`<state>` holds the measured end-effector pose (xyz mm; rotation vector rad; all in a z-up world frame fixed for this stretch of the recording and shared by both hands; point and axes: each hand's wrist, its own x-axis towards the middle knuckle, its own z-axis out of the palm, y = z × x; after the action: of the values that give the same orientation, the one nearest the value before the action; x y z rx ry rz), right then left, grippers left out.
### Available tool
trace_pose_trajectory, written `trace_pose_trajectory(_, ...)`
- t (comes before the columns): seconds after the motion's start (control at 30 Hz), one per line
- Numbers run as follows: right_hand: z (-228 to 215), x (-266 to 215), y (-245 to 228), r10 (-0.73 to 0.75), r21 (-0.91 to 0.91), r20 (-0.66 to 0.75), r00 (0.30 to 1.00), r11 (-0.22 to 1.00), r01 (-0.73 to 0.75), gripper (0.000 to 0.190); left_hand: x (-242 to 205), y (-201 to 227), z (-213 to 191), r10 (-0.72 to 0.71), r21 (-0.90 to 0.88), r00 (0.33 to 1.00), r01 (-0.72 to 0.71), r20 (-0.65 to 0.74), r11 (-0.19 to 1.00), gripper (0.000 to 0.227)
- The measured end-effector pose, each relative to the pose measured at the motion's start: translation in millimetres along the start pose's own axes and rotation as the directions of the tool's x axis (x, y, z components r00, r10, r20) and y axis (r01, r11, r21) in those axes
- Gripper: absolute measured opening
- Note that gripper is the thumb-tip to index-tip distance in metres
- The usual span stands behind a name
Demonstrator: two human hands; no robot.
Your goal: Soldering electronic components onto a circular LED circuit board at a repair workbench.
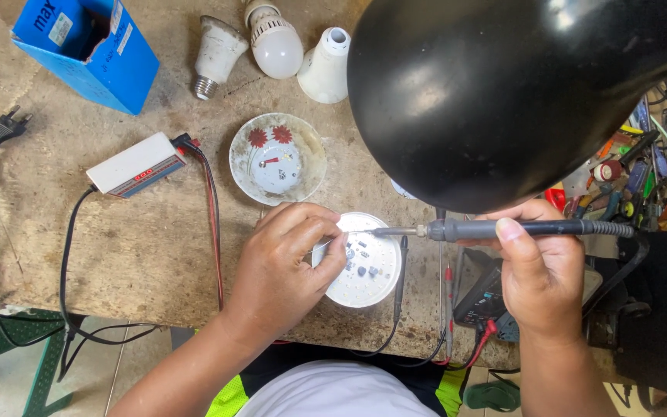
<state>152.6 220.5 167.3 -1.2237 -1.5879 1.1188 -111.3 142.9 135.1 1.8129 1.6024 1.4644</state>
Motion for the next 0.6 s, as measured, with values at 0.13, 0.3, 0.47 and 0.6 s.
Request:
trace_pose_trajectory(0.13, -3.1, -2.2, 6.4, 0.022, 0.053, -0.009, 1.000, 0.998, -0.021, 0.021, 1.8, -1.8, -3.0, 0.013, -0.022, 1.000, -0.013, 0.025, 1.000, 0.006)
trace_pose_trajectory(0.3, -1.8, -3.4, 5.9, 0.027, 0.040, -0.032, 0.999, 0.999, -0.026, 0.022, 2.5, -4.6, -4.3, 0.037, -0.030, 0.998, -0.036, 0.058, 0.999, 0.006)
trace_pose_trajectory(0.47, -2.6, -4.5, 7.9, 0.022, 0.058, -0.033, 0.999, 0.998, -0.020, 0.022, 4.1, -4.3, -5.2, 0.040, -0.030, 0.996, -0.038, 0.074, 0.999, 0.005)
trace_pose_trajectory(0.6, -3.7, -4.6, 8.7, 0.019, 0.056, -0.021, 1.000, 0.998, -0.018, 0.021, 5.0, -4.0, -5.5, 0.031, -0.022, 0.996, -0.029, 0.086, 0.999, 0.004)
